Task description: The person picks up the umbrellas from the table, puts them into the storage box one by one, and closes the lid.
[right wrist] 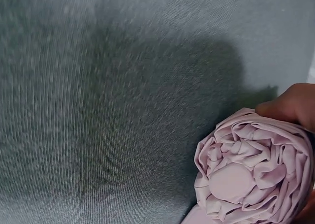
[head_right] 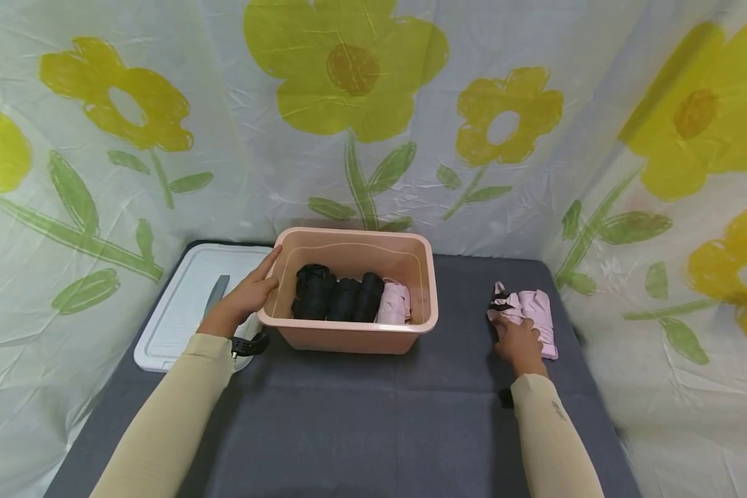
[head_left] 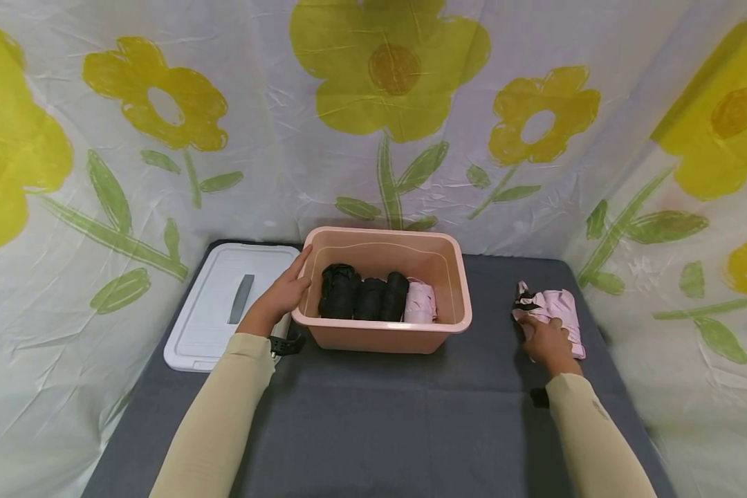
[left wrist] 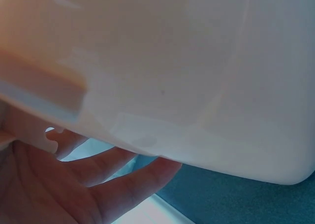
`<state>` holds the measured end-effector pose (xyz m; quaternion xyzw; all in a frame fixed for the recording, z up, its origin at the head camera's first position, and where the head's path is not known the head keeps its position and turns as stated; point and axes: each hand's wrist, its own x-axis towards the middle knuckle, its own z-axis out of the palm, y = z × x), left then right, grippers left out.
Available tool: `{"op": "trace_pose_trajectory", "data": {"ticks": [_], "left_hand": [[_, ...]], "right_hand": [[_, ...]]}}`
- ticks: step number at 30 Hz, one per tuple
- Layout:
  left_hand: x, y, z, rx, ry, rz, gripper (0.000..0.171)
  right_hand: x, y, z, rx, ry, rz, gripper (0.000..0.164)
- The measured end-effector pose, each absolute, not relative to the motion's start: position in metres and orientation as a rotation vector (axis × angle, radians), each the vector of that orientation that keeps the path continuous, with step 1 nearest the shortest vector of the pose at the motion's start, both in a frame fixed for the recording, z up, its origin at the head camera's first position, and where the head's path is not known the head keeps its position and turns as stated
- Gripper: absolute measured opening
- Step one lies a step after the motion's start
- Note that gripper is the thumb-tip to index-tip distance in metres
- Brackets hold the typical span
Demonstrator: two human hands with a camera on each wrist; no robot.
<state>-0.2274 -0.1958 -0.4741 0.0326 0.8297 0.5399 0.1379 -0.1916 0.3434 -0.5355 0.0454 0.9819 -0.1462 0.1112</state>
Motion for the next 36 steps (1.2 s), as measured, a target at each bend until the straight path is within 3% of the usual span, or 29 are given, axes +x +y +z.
{"op": "trace_pose_trajectory", "data": {"ticks": [10,18,36], "left_hand": [[-0.210,-0.188,-0.440,0.098,2.339,1.596,0.068],[-0.225,-0.195,-0.474,0.123,2.418,1.549,0.070],[-0.226,-0.195,-0.477,0.111,2.405,1.561,0.071]], "right_hand": [[-0.182,0.338,-0.528,-0.030,2.972,-0.472,0.046],[-0.178,0.324,-0.510,-0.223,3.040,-0.654,0.047],[-0.182,0.292,-0.453,-0.210,2.940,-0.882,0.056]]}}
